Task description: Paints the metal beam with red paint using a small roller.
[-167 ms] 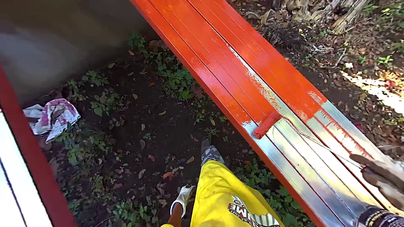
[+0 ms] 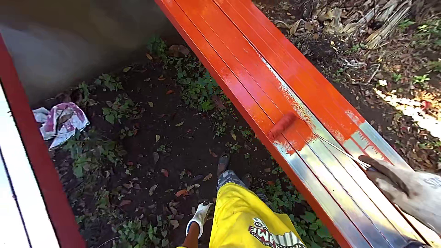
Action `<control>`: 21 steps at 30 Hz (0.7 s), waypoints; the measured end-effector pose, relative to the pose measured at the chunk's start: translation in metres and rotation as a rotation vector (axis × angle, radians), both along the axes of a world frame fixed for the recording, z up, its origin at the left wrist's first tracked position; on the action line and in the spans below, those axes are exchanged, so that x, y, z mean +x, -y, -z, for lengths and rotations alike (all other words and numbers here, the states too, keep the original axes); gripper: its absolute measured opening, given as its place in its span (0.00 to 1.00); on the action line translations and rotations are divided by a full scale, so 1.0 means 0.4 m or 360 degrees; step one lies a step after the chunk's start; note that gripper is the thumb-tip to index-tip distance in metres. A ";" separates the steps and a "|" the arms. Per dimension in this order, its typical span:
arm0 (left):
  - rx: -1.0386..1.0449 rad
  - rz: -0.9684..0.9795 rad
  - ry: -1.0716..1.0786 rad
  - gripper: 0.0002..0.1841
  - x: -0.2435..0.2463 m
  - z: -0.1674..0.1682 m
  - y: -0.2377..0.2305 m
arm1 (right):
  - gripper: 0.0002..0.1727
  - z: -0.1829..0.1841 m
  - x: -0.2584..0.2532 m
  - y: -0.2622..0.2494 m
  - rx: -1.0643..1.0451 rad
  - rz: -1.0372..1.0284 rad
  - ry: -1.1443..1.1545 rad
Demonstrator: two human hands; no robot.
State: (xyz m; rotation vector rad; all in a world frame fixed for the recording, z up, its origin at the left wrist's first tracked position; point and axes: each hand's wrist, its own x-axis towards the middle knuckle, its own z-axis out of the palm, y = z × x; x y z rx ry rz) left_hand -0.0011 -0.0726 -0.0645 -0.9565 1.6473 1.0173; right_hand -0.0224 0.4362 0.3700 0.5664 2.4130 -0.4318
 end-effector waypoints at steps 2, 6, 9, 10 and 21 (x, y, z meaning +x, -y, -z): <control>0.0013 -0.0042 -0.0011 0.20 -0.013 0.011 0.015 | 0.29 0.015 -0.112 0.038 0.0133 -0.0133 -0.0071; 0.0004 -0.0121 -0.0019 0.19 -0.046 0.013 0.068 | 0.24 0.012 -0.388 0.129 0.0266 -0.0245 -0.0046; -0.0010 -0.0176 0.0006 0.19 -0.074 0.008 0.116 | 0.21 0.017 -0.579 0.194 0.0298 -0.0382 -0.0124; -0.0011 -0.0198 0.0011 0.19 -0.086 0.002 0.130 | 0.20 0.011 -0.639 0.227 0.0269 -0.0387 -0.0129; -0.0066 -0.0267 -0.0071 0.21 -0.204 -0.001 0.227 | 0.21 0.053 -1.100 0.432 0.0151 -0.0223 -0.0361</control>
